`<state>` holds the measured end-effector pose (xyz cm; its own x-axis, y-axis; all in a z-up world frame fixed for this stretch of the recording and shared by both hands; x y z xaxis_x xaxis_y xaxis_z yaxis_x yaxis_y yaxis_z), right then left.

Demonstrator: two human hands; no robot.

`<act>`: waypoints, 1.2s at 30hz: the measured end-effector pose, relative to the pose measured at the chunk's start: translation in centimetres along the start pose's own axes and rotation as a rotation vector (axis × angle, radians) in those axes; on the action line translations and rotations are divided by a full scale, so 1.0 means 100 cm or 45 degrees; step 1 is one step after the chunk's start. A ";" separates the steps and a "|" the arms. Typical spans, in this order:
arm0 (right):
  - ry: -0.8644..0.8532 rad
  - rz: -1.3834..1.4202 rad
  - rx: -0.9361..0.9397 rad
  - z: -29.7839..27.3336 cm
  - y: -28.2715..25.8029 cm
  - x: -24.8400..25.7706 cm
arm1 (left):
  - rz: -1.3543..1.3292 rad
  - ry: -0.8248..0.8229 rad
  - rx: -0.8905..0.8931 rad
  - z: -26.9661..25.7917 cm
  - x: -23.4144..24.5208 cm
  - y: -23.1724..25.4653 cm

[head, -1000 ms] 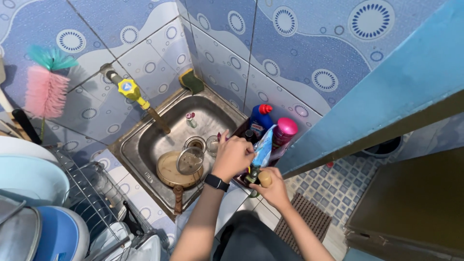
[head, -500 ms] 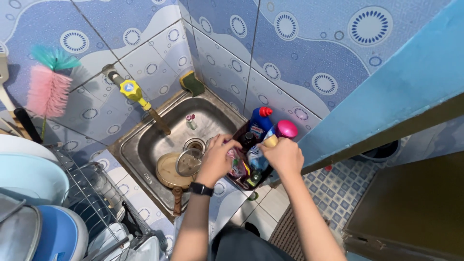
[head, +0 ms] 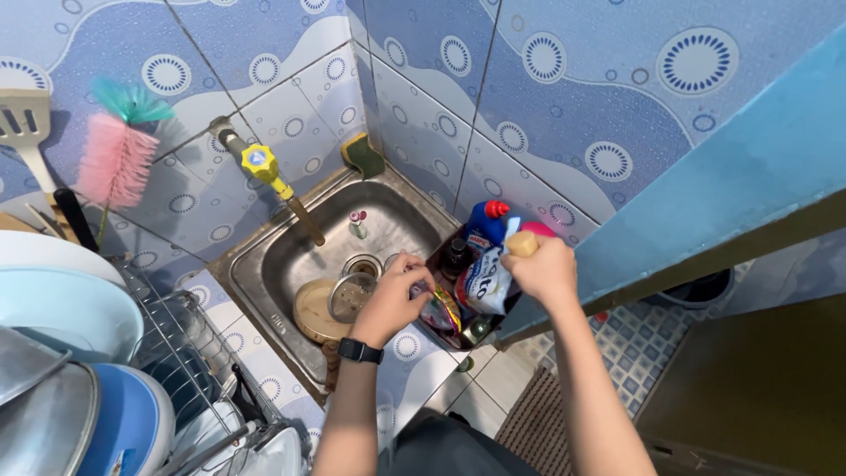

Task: Unpack personal care items from a green bag and organize them into storage bins or shelves.

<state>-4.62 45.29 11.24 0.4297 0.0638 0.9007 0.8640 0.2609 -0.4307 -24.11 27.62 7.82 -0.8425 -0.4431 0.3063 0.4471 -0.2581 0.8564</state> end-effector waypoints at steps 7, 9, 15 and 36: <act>-0.067 -0.031 0.453 -0.022 -0.063 0.064 | 0.057 0.009 -0.134 0.001 -0.006 -0.006; -0.053 -0.119 0.594 -0.029 -0.083 0.072 | 0.051 0.007 -0.137 0.000 -0.005 -0.002; -0.119 -0.178 0.840 -0.021 -0.114 0.038 | 0.074 -0.046 -0.067 -0.003 -0.004 0.001; -1.174 0.868 0.434 0.027 -0.069 -0.091 | 0.164 0.209 0.026 0.013 0.000 0.007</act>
<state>-15.22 45.46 6.15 0.3021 0.9187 0.2544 0.3573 0.1383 -0.9237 -24.18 28.53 8.95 -0.7179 -0.6057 0.3432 0.5402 -0.1737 0.8234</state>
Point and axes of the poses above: each hand's wrist, its own z-axis towards the middle knuckle, its own x-axis out of the back of the hand, y = z × x, the point moved 7 cm from there along z, towards the middle knuckle, and after that the axes turned 13 degrees about -z, right-handed, at the moved point
